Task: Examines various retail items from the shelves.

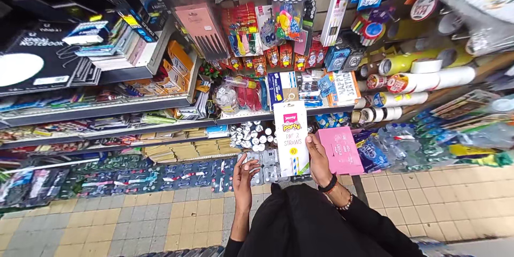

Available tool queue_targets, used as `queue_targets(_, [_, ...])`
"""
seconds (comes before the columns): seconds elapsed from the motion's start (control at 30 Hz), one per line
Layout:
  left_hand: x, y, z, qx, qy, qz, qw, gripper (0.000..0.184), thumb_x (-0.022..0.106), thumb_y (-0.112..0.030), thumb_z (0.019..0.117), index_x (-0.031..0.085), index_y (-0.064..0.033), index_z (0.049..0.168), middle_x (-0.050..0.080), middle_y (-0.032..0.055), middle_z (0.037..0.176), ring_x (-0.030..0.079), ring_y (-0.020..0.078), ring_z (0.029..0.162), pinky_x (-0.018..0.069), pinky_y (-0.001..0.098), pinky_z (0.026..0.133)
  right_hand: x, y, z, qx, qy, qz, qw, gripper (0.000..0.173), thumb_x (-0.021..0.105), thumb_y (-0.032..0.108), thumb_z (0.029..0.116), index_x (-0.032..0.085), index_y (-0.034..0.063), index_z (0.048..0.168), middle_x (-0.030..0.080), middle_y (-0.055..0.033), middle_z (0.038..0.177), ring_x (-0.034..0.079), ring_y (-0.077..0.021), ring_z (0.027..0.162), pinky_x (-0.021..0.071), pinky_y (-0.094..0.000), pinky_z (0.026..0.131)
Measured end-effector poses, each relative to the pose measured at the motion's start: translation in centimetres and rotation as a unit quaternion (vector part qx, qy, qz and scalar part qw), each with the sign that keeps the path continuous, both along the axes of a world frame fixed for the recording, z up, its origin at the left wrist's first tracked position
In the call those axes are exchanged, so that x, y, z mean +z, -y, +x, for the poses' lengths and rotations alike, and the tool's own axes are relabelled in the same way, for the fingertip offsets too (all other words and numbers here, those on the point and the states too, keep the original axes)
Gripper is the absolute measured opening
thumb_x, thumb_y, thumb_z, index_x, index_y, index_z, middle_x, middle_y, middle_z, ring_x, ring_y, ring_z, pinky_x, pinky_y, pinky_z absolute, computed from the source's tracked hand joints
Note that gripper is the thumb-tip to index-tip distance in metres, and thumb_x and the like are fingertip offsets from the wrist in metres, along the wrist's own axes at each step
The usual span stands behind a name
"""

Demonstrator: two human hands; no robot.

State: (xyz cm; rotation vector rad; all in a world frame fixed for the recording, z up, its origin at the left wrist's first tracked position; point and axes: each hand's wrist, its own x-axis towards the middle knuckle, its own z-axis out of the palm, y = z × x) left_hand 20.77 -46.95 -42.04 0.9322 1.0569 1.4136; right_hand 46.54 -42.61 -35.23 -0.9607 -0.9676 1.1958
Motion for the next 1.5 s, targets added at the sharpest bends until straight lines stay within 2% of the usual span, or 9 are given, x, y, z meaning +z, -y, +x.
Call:
queue_targets(0.57, [-0.15, 0.02, 0.16, 0.001, -0.002, -0.006, 1.000, 0.055, 0.039, -0.032, 0.1093, 0.034, 0.0006, 0.153, 0.064, 0.0255, 0.126, 0.067, 0.0364, 0.109, 0.0583, 0.0478, 0.092, 0.66, 0.16, 0.34, 0.000, -0.001, -0.003, 1.000, 0.036, 0.032, 0.019, 0.1132, 0.056, -0.0028, 0.129, 0.069, -0.0141, 0.111, 0.070, -0.0202, 0.101, 0.0606, -0.0378, 0.090])
queue_targets(1.5, [-0.35, -0.64, 0.00, 0.007, 0.003, -0.010, 1.000, 0.055, 0.041, -0.030, 0.1081, 0.034, 0.0008, 0.153, 0.064, 0.0252, 0.125, 0.067, 0.0360, 0.109, 0.0587, 0.0475, 0.091, 0.47, -0.53, -0.05, 0.012, 0.003, -0.004, 1.000, 0.036, 0.033, 0.019, 0.1129, 0.056, -0.0029, 0.129, 0.068, -0.0139, 0.110, 0.069, -0.0201, 0.100, 0.0605, -0.0372, 0.090])
